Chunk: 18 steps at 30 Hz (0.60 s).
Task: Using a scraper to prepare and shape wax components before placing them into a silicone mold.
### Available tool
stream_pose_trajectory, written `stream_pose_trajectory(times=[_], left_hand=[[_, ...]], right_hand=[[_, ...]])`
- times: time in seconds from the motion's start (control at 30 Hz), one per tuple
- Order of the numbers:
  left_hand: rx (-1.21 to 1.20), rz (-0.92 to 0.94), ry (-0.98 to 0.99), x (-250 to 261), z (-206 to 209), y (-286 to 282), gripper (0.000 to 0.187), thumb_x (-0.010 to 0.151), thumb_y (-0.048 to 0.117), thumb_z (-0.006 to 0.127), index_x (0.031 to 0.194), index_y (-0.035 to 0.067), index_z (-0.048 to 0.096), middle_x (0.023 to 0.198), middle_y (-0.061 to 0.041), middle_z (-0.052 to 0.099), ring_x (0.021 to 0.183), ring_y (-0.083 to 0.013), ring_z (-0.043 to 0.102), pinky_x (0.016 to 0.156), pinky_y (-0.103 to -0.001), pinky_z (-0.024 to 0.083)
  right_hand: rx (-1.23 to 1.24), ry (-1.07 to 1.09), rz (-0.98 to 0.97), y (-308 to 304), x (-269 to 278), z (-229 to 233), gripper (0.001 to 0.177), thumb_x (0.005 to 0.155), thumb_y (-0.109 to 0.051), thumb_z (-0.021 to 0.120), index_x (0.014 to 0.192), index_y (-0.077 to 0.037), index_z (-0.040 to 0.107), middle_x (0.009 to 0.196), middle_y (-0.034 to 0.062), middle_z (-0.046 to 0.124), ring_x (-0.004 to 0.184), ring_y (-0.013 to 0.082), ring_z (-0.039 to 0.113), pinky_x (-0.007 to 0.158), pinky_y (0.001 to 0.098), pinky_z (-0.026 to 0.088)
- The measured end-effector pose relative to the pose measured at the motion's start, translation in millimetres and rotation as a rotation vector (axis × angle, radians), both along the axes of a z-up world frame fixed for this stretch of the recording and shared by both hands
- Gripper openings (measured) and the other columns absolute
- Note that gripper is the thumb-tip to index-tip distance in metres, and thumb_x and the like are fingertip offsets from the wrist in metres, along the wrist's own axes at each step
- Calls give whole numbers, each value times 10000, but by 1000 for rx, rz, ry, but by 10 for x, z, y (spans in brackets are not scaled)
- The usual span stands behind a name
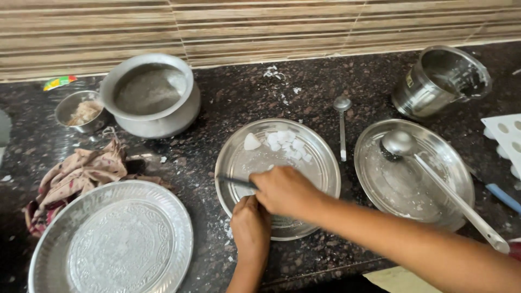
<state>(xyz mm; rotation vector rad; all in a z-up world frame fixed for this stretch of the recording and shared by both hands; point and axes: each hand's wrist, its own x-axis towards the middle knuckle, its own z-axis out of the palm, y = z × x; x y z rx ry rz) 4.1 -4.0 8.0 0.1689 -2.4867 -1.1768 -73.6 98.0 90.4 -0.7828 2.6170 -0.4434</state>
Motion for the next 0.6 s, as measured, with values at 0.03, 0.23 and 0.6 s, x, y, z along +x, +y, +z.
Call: stream_pose_trajectory(times=[0.03, 0.23, 0.6], left_hand=[[10, -4, 15, -1, 26, 1, 67, 787, 9, 711, 825, -46, 718, 822, -211, 709, 739, -390, 683, 685, -469, 548], [52, -91, -13, -9, 213, -87, 191, 802, 46, 756, 948, -56, 689, 876, -223, 694, 831, -401, 671, 756, -465, 526], [52, -186, -12, -39, 250, -80, 351, 790, 88, 801, 1062, -48, 626, 971, -232, 677, 923, -425, 635, 822, -487, 495]], right_hand=[[4, -116, -86, 47, -163, 42, 196, 940, -174, 613, 920, 3, 696, 625, 102, 663, 460, 176, 627, 411, 333, 486], [-273, -27, -294, 450, -401, 145, 294, 830, -292, 779, 740, -28, 687, 530, 60, 622, 447, 156, 590, 447, 344, 445], [-305, 0, -657, 656, 304, 327, 283, 851, -301, 761, 755, -40, 713, 475, 66, 610, 402, 155, 544, 413, 359, 389]])
